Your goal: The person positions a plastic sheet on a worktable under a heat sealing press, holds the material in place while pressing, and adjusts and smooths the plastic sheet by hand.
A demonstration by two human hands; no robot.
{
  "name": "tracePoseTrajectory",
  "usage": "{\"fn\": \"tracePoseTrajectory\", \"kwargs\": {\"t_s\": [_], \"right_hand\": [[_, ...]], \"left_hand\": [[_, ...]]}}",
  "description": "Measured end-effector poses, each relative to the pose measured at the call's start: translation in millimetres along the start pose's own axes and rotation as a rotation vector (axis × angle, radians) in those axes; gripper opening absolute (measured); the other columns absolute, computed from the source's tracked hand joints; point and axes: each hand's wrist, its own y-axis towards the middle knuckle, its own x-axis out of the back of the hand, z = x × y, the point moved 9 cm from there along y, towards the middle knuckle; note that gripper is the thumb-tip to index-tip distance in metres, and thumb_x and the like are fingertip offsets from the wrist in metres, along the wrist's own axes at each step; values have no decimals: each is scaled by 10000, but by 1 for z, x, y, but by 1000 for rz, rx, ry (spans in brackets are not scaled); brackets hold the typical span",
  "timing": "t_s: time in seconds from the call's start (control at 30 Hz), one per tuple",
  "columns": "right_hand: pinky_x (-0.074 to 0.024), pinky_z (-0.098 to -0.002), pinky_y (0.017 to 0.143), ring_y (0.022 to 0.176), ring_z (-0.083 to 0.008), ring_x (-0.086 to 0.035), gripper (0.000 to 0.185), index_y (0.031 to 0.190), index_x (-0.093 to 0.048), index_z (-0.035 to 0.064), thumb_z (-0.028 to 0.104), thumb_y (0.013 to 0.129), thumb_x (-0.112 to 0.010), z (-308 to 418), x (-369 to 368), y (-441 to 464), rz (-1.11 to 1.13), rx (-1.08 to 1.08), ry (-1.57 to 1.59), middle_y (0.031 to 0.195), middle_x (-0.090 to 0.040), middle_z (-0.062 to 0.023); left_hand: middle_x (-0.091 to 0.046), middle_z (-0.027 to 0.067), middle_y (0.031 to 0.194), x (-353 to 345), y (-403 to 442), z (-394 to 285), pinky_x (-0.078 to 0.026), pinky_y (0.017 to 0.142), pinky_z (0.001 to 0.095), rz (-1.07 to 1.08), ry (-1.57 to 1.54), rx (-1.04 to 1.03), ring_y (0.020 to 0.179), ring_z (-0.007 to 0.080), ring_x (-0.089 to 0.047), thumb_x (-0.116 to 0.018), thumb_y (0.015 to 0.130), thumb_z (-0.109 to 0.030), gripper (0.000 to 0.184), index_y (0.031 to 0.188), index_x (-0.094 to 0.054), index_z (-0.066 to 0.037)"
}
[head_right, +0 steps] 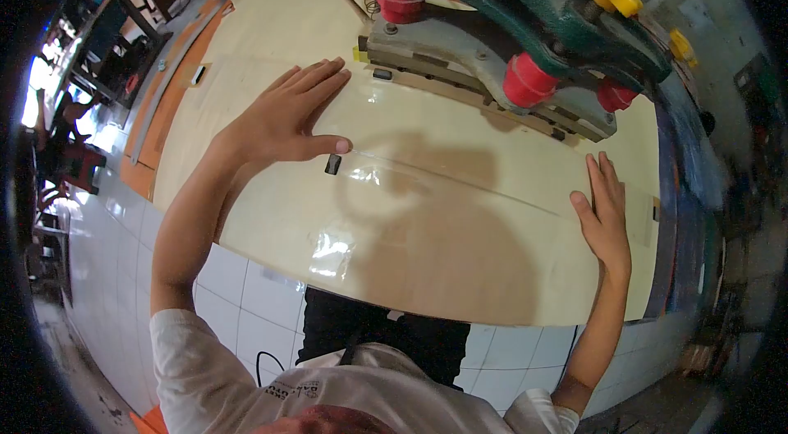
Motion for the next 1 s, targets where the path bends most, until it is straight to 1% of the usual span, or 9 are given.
{"fn": "tracePoseTrajectory", "kwargs": {"t_s": [0.07,0.3,0.57,0.93,1.0], "right_hand": [[-77,-544,1238,1539,-355,-207,645,1574,-352,120,312,1000,-572,-1,-1,0,-8,3,12,1654,-260,-183],[-77,-546,1237,1538,-354,-209,641,1569,-365,123,301,994,-583,-2,0,0,-27,22,34,1653,-264,-183],[-56,-569,1233,1547,-353,-187,650,1571,-362,132,381,1006,-563,-4,-2,0,-20,11,22,1654,-252,-195],[-60,-579,1231,1546,-357,-188,661,1573,-359,139,399,1003,-567,-6,-2,1,-20,6,11,1655,-248,-195],[-61,-579,1232,1546,-356,-187,660,1573,-360,141,401,1003,-566,-6,-2,0,-18,3,11,1655,-248,-194]], "left_hand": [[-344,232,1593,2,0,-1,-204,1247,488,10,0,10,1494,370,-302,-675,829,-648,999,1522,-385,11],[-333,219,1603,1,1,0,-193,1254,474,39,-10,37,1496,373,-295,-688,821,-633,995,1527,-383,-1],[-315,208,1616,3,0,-3,-172,1262,470,55,-16,64,1507,366,-276,-698,821,-617,987,1534,-377,-15],[-315,212,1615,1,1,-1,-169,1261,475,61,-18,61,1508,364,-275,-693,825,-622,997,1540,-365,-11],[-375,198,1587,4,1,-2,-220,1247,470,-3,11,47,1492,326,-323,-667,808,-695,1015,1510,-416,-6]]}}
